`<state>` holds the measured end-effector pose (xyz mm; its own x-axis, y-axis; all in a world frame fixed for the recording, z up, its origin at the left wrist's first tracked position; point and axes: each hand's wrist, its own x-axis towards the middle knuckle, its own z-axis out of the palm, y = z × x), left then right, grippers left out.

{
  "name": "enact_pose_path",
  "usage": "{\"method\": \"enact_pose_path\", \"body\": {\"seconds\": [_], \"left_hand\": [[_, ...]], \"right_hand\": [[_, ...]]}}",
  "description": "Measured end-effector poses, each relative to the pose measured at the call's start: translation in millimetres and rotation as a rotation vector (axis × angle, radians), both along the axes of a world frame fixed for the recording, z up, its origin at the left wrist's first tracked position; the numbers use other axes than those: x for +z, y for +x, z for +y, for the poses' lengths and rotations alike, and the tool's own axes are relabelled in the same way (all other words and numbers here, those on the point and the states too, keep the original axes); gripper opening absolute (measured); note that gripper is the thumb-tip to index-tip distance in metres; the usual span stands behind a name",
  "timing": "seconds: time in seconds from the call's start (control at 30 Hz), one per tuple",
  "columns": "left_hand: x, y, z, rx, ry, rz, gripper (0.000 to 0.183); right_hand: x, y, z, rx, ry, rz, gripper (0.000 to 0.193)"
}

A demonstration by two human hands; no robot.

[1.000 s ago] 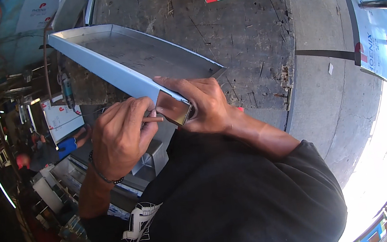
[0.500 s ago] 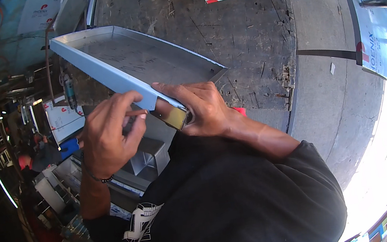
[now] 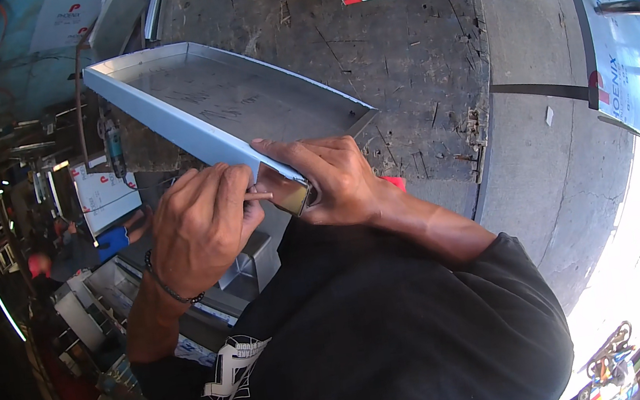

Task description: The person is marking and folding metal sheets for fabrication, assisted by another person using a grinder.

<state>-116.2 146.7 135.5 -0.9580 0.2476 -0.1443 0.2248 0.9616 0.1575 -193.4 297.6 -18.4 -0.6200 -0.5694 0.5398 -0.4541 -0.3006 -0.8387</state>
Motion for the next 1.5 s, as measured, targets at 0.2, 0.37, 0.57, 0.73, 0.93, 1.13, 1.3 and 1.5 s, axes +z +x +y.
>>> {"method": "enact_pose_path", "body": {"seconds": [0.2,0.37,0.57,0.73,0.93,1.13,1.3,1.5], "left_hand": [[-5.3,3.1,-4.2,0.015,-0.005,0.039,0.033],[-5.4,-1.3,-4.2,0.096,-0.004,0.108,0.031],[7.1,-6.4,-8.5,0.084,0.147,-0.005,0.033],[8.3,-9.2,-3.8,0.017,-0.018,0.020,0.030],[1.7,-10.2,-5.5,-0.054,-0.081,0.010,0.027],[0.2,-13.1,-2.1,-0.074,-0.151,0.055,0.024],[-0.8,-19.1,-6.8,-0.005,-0.100,0.138,0.023],[2.2,-22.9,-12.0,0.079,-0.110,0.159,0.020]], "right_hand": [[-4.5,-4.2,3.3,0.101,-0.017,-0.005,0.070],[3.5,-4.6,-0.7,-0.006,-0.039,0.004,0.043],[-0.9,-4.5,0.2,-0.016,-0.034,0.018,0.043],[-5.4,-3.0,2.3,0.028,-0.028,0.003,0.055],[1.0,-5.0,1.2,0.026,-0.023,0.012,0.057],[-7.3,-6.8,4.4,0.092,0.002,0.027,0.070],[-6.2,-15.4,7.8,0.132,0.048,0.015,0.074],[-8.3,-16.8,6.5,0.094,0.002,0.035,0.070]]}}
